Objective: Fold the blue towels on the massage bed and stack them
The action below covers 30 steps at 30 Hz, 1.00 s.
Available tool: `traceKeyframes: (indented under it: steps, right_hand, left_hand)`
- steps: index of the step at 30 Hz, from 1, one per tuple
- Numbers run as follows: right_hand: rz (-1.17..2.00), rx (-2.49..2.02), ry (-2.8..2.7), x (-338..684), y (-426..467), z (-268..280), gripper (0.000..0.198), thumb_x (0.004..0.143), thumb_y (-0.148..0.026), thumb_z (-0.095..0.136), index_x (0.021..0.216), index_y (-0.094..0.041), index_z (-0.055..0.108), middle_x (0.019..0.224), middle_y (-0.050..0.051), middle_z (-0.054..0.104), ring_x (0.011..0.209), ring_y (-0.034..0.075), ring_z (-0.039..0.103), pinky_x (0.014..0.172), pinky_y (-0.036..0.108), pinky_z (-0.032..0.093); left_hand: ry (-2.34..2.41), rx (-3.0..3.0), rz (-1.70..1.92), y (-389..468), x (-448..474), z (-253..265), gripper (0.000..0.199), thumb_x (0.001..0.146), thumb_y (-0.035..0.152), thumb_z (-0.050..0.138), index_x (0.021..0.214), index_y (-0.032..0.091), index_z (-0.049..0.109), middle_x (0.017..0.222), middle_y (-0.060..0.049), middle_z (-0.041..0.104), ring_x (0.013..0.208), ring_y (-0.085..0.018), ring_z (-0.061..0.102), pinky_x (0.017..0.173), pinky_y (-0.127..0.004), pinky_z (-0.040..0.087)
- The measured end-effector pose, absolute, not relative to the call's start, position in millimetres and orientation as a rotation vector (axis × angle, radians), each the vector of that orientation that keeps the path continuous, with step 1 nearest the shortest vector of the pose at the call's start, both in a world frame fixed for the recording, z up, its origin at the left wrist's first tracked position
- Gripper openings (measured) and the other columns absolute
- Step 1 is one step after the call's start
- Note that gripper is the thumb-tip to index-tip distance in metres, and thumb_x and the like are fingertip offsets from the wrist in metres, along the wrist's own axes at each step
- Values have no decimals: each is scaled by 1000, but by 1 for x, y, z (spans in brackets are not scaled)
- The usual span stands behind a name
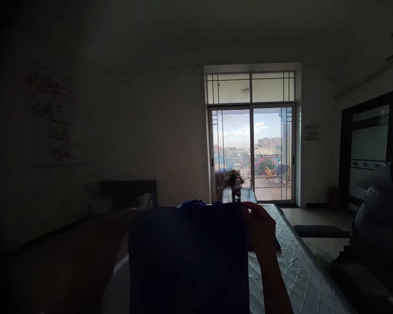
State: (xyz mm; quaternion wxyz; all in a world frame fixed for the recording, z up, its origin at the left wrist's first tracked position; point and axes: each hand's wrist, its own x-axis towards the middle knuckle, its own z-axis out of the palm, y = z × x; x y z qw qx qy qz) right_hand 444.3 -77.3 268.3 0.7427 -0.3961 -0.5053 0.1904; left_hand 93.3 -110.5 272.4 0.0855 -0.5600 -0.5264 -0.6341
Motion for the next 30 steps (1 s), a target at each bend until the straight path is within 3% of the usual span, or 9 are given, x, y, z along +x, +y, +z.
traceKeyframes:
  steps: [8,17,22,30]
  right_hand:
    - [461,-891,-1055,438,-82,271,42,65,-55,83,92,-23,78,81,3,75,71,18,65,64,31,51]
    - [425,-922,-1090,438,-84,269,42,66,-54,82,93,-22,78,73,1,71,66,17,61,59,29,48]
    - [412,-945,-1108,436,-95,276,41,65,-55,82,91,-23,78,83,4,75,77,22,67,67,33,52]
    - [478,-966,-1034,427,-106,284,39,62,-53,82,87,-23,78,87,5,77,77,24,69,64,34,52]
  left_hand:
    - [-1533,-1723,-2101,-70,92,258,48,86,62,59,104,21,75,105,-6,78,99,-26,73,86,-39,60]
    - [-1427,-1744,-2094,-78,88,262,44,85,62,62,103,25,77,111,-3,78,111,-29,70,98,-44,57]
    - [-1469,-1643,-2218,-85,94,265,39,89,58,61,108,28,76,115,-1,77,110,-29,71,97,-47,57]
    - [-1282,-1696,-2368,-84,92,267,40,89,56,61,110,25,77,112,-3,78,110,-27,71,98,-39,58]
